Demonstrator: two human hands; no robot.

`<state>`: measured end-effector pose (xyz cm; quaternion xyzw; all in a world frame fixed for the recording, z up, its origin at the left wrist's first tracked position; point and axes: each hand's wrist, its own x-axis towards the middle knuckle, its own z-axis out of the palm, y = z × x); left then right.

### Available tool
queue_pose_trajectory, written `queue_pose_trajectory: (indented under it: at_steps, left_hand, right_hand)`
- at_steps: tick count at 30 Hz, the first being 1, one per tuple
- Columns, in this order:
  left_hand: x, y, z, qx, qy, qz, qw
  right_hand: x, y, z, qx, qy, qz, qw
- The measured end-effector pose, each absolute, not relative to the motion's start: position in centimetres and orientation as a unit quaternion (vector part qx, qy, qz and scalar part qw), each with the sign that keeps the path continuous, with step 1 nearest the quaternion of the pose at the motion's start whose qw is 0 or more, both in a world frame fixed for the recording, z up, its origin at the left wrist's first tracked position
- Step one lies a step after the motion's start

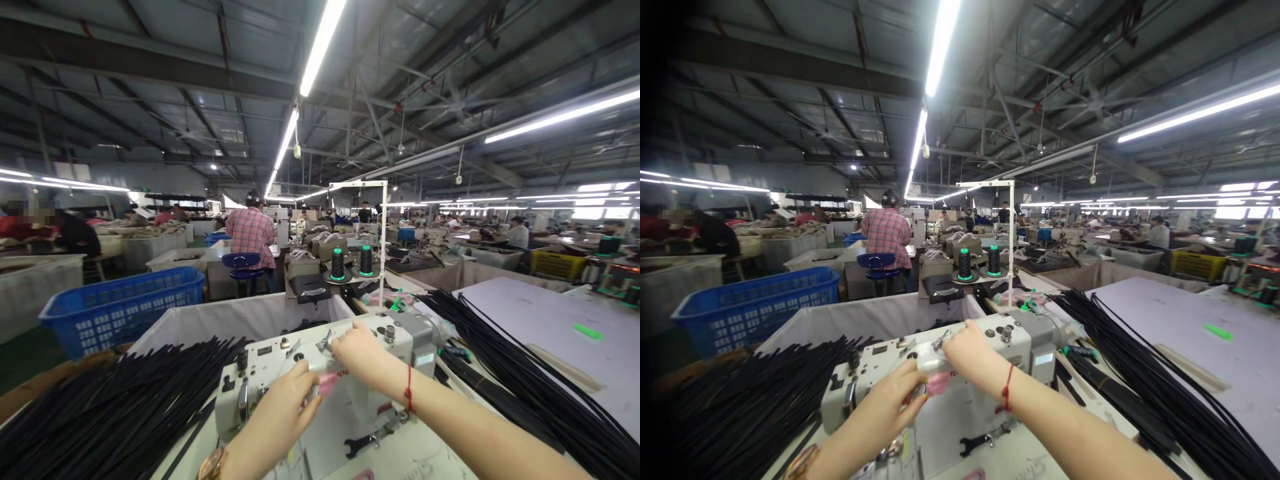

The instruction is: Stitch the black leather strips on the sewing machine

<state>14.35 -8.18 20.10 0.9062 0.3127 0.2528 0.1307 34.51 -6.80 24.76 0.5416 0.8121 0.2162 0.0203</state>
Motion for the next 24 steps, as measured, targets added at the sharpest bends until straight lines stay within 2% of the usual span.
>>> queue_pose_trajectory:
  at_steps: [4, 8, 13, 18, 24]
  left_hand:
    - [14.4, -8.8, 20.8, 0.91, 0.323, 0.233, 0.114]
    - [14.5, -9.0, 21.3, 0.913, 0.325, 0.224, 0.104]
    - [14.4, -8.9, 21.3, 0.911, 0.327, 0.227, 0.108]
    - [14.1, -8.9, 21.4, 0.908, 0.322, 0.241, 0.121]
    - [14.2, -8.8, 21.3, 0.91, 0.318, 0.239, 0.119]
  right_hand:
    - [36.9, -5.3, 25.2, 0.59, 0.779, 0.211, 0.01]
    - [35.3, -3.3, 26.0, 0.578, 0.79, 0.205, -0.002]
    - [32.8, -6.7, 25.9, 0.535, 0.822, 0.195, -0.027]
    - [36.3, -10.1, 25.4, 0.566, 0.813, 0.136, 0.0]
    - [38.5, -5.7, 26.2, 0.627, 0.764, 0.149, 0.015]
